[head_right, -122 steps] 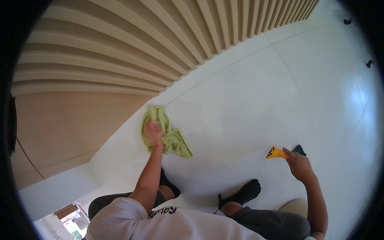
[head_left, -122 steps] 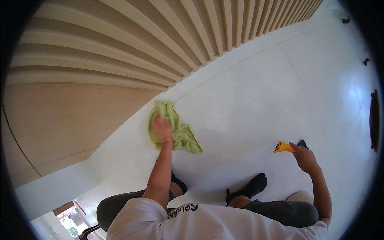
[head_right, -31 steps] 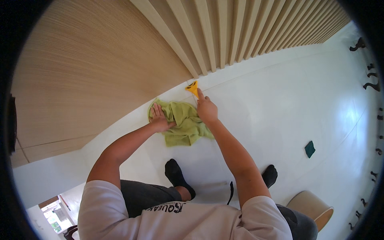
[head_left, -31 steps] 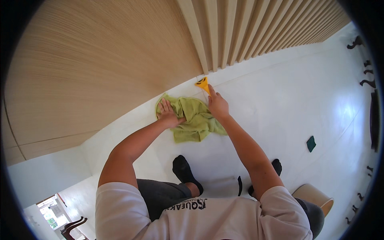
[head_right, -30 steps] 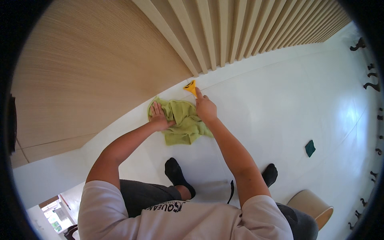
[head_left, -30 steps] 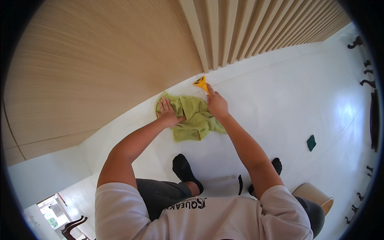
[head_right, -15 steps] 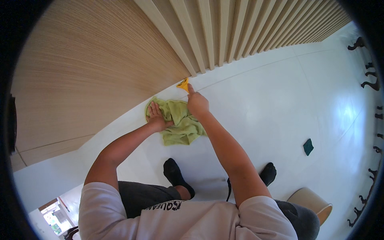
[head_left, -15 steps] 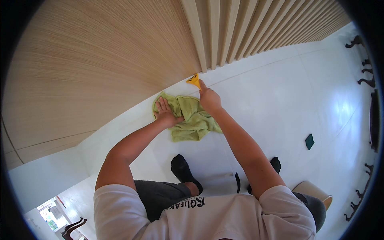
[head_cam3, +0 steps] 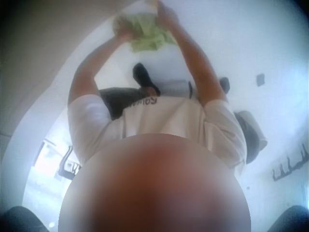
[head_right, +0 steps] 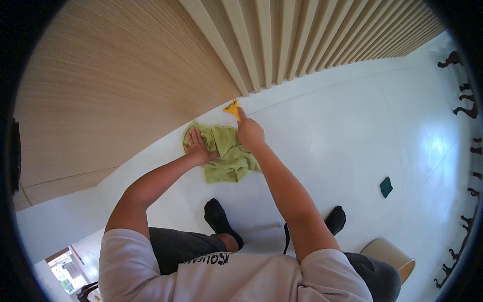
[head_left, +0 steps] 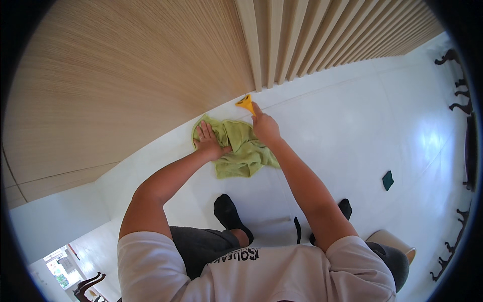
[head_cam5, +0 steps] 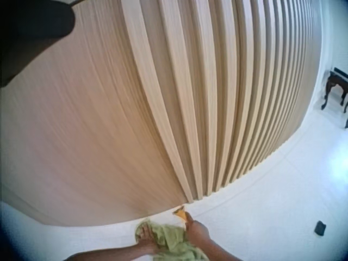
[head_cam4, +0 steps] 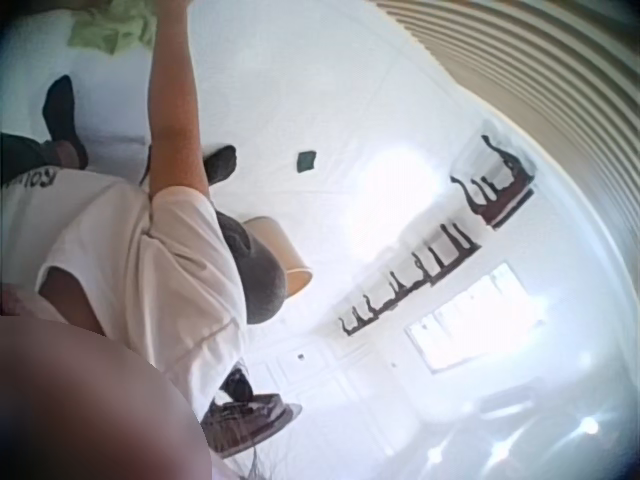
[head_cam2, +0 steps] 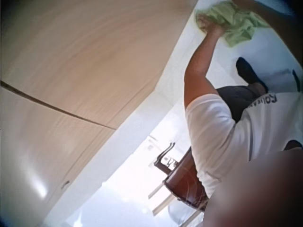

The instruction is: The person wipes a white floor tile using a green cloth, then uses a yellow scraper tool to clean the crevices of a wooden-slatted wall where it meets the floor.

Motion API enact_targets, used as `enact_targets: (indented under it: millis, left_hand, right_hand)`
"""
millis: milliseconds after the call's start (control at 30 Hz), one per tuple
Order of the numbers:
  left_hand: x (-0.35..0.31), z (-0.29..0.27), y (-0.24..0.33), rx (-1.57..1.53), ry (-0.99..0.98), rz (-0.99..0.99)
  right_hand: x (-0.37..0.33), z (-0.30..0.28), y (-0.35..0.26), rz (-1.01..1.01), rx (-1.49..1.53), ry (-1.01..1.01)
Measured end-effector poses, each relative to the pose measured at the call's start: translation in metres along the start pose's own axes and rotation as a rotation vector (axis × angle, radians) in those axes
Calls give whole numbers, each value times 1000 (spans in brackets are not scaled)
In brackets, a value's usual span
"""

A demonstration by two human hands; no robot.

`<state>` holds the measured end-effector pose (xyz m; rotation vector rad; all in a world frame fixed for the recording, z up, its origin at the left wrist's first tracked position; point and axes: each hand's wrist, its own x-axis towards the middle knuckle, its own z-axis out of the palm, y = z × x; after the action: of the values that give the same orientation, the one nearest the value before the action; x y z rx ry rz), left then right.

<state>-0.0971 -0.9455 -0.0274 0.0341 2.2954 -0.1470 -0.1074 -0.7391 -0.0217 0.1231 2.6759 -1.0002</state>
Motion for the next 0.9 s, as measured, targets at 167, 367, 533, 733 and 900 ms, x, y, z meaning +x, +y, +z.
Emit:
enact_targets:
  millis: [167,367,533,733,900]
  left_hand:
    - [1,-7,1,19,-15,-9]
    - [3,-3,-2,24,11,11]
    - [-2,-5,2,55,-11,-37]
    - [-1,-4,3,24,-3,-15]
    - [2,2,-1,44,19,-9]
  right_hand:
    - [-2,-3,-4,34,28,-41]
    - [6,-5,-3,4,48,23]
    - [-1,0,-3,22,43,3]
    - [5,-6,1,3,89,-13]
    - [5,-8,0,-26,124,-29]
